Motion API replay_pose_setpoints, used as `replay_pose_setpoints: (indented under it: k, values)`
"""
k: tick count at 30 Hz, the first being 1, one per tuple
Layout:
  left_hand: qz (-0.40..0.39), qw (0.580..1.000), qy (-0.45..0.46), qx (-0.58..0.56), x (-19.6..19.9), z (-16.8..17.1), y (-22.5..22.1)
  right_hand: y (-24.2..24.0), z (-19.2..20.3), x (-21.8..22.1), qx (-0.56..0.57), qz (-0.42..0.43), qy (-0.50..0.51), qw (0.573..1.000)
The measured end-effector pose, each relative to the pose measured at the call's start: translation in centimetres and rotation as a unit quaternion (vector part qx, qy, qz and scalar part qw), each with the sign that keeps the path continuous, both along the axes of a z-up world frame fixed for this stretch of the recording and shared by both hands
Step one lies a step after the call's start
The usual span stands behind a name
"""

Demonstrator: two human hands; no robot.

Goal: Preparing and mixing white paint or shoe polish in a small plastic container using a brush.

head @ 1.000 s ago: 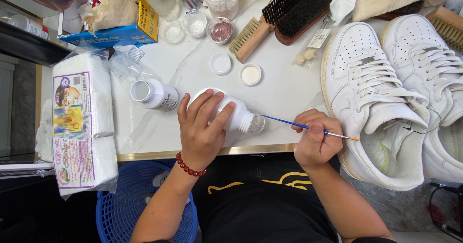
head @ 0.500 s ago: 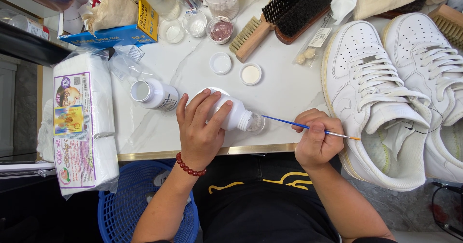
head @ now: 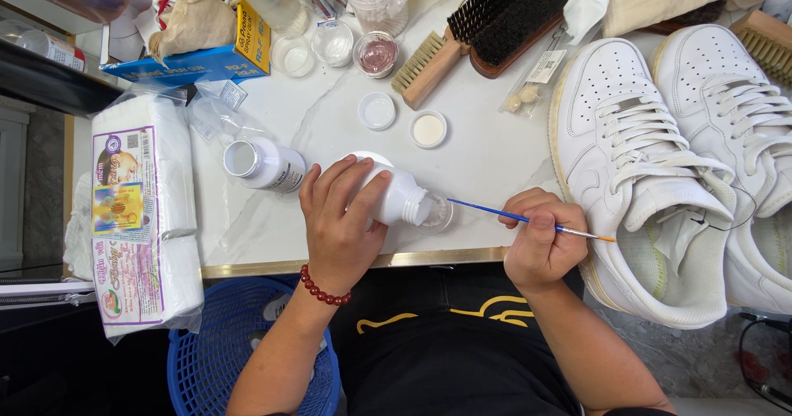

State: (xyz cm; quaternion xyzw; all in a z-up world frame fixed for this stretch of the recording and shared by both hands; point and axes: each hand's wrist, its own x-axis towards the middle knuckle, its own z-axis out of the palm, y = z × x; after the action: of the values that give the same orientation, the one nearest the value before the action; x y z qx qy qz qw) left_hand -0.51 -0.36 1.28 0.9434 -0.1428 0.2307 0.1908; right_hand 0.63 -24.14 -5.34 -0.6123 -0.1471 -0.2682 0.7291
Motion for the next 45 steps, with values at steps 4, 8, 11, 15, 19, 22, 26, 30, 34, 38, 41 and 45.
replay_pose_setpoints:
  k: [4,8,11,15,19,22,26,30,34,38,41,45]
  values:
    - [-0.003,1.000,0.005,-0.005,0.0,-0.2,0.1,0.0,0.0,0.0,-0.004,0.000,0.000,1.000]
    - [-0.001,1.000,0.004,0.001,0.0,-0.3,0.1,-0.1,0.1,0.0,-0.008,0.001,0.002,1.000]
    - [0.000,1.000,-0.001,0.008,0.1,-0.2,0.2,-0.1,-0.1,0.1,-0.007,0.001,0.003,1.000]
    - [0.001,1.000,-0.014,0.022,0.1,-0.4,0.3,0.0,-0.2,0.0,0.000,-0.001,0.006,1.000]
    - [0.001,0.999,-0.017,0.027,0.1,-0.6,0.2,-0.1,-0.3,-0.1,0.003,0.000,0.008,1.000]
    - [0.001,0.999,-0.017,0.031,0.1,-0.5,0.2,-0.1,-0.4,-0.1,0.009,0.004,0.007,1.000]
    - [-0.001,0.999,-0.018,0.033,0.1,-0.5,0.2,-0.2,-0.4,-0.2,0.015,0.018,-0.006,1.000]
    - [0.003,1.000,-0.007,0.026,0.2,-0.5,0.2,-0.3,0.1,-0.2,-0.018,0.037,-0.031,0.999]
    - [-0.003,1.000,0.005,0.015,0.2,-0.3,0.1,-0.3,1.9,0.2,-0.075,0.033,-0.044,0.996]
    - [-0.004,1.000,-0.002,0.010,0.1,0.0,0.0,-0.2,4.0,0.5,-0.161,0.036,-0.093,0.982]
    - [-0.006,1.000,-0.003,0.000,0.0,0.0,0.0,-0.1,4.6,0.7,-0.190,0.046,-0.116,0.974]
    - [-0.007,1.000,0.005,-0.003,0.0,-0.1,0.1,0.1,5.0,1.3,-0.208,0.075,-0.135,0.966]
